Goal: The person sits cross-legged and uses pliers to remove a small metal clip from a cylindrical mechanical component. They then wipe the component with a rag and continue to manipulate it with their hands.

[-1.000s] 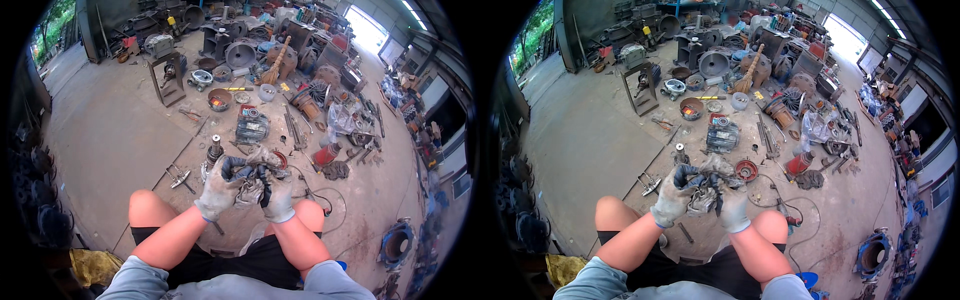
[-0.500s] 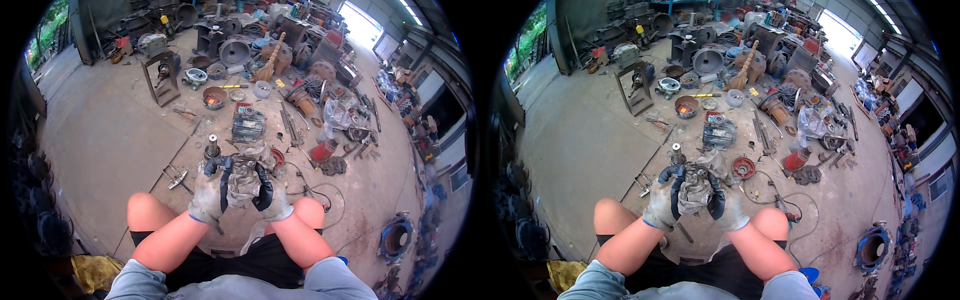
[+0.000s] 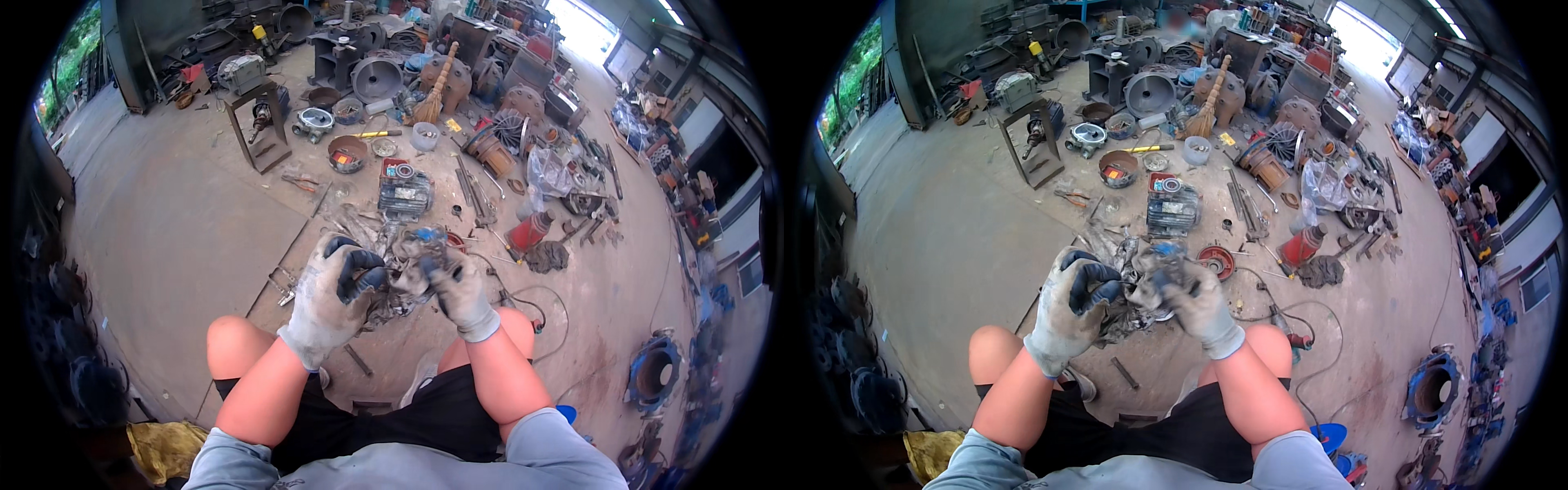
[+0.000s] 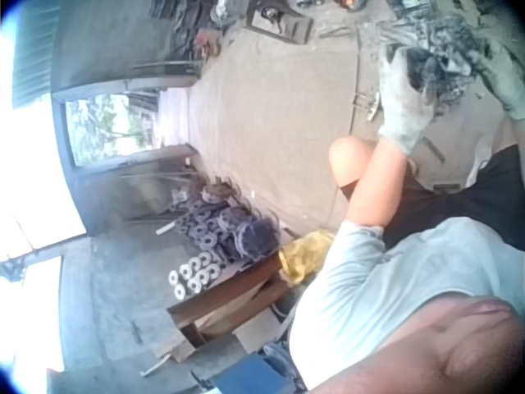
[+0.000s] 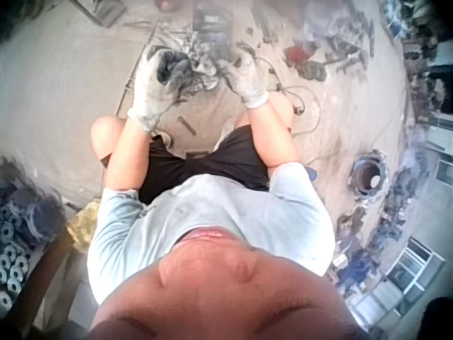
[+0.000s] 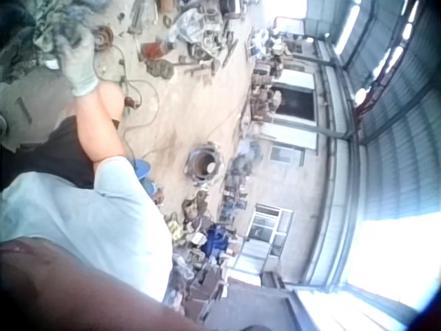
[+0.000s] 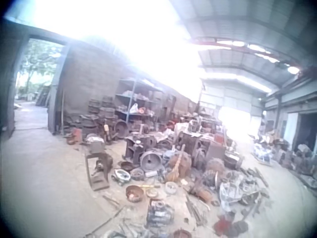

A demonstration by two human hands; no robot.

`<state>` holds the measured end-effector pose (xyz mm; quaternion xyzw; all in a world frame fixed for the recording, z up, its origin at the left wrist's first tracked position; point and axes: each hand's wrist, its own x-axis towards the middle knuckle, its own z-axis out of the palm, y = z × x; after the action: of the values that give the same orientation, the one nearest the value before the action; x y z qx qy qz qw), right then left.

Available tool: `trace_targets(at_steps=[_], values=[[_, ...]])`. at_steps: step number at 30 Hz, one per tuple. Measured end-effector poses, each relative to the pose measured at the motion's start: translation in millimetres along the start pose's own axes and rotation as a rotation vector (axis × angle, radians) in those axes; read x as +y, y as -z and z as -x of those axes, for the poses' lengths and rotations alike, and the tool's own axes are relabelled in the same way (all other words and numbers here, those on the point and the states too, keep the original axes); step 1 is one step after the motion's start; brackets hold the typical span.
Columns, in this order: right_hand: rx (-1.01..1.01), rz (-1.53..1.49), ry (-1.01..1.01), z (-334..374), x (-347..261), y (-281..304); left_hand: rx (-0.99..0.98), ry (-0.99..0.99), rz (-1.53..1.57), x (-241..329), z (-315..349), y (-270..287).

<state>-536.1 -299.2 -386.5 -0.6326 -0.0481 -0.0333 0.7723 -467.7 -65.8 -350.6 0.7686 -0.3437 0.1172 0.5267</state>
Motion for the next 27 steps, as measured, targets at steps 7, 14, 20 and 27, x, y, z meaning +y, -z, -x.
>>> trace_targets(at_steps=[7,14,20,27], values=[[0.103,0.455,0.262,4,-4,-38,0.001,0.128,0.251,1,4,-8],[0.365,0.418,0.252,0,8,-40,0.111,0.059,0.212,-17,26,-42],[0.297,-0.184,0.169,7,38,-22,0.033,0.642,1.192,1,24,-55],[0.250,0.286,0.179,5,16,-35,-0.054,0.321,0.377,1,7,-25]])
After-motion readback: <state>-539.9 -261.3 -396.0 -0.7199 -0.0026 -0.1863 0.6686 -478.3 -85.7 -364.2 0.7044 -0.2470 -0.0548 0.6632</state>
